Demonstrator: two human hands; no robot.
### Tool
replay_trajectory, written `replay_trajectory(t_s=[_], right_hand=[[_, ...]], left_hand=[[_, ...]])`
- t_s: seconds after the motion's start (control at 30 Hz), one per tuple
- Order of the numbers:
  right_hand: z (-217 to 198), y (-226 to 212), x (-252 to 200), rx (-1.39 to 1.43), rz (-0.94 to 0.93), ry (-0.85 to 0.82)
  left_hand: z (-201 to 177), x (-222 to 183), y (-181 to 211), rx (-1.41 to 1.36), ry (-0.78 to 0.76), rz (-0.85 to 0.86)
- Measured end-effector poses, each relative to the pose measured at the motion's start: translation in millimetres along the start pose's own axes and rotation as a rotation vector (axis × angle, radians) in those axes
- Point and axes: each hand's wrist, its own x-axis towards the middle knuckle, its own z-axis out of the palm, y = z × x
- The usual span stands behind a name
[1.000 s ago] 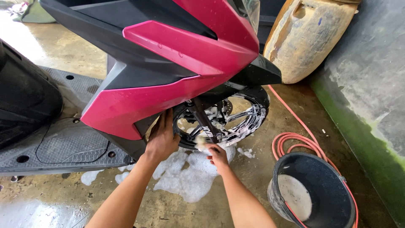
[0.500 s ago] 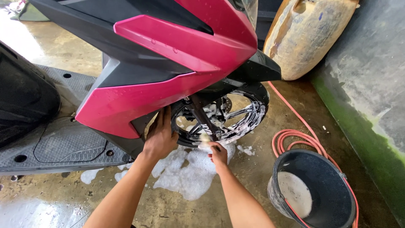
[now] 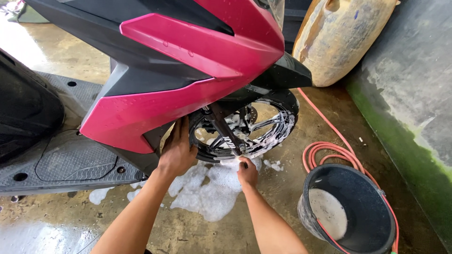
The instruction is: The person scrubs the front wheel and tire of a pink and black motorcycle using a brush and soapy water. They repeatedly dip the brush into a bucket to reload soap and clean the spokes, rim, and tire surface.
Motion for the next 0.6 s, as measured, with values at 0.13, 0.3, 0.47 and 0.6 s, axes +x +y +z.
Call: replay_trajectory(t_s=[0.13, 0.3, 0.47, 0.6], right_hand=[[-5.9, 8.1, -2.2, 0.062, -0.026, -0.126], [-1.6, 18.8, 7.9, -0.008, -0.086, -0.106], [-13.4, -0.7, -5.4, -0.196, -0.087, 0.010], [-6.4, 2.8, -4.9, 0.063, -0.054, -0.208]], left_hand=[[-3.8, -1.4, 1.4, -0.016, 0.008, 0.005], [1.0, 1.3, -2.4, -0.005, 0.037, 0.031], [0.3, 1.4, -1.4, 0.001, 0.059, 0.049], [-0.8, 0.9, -2.4, -0.012, 0.068, 0.067]])
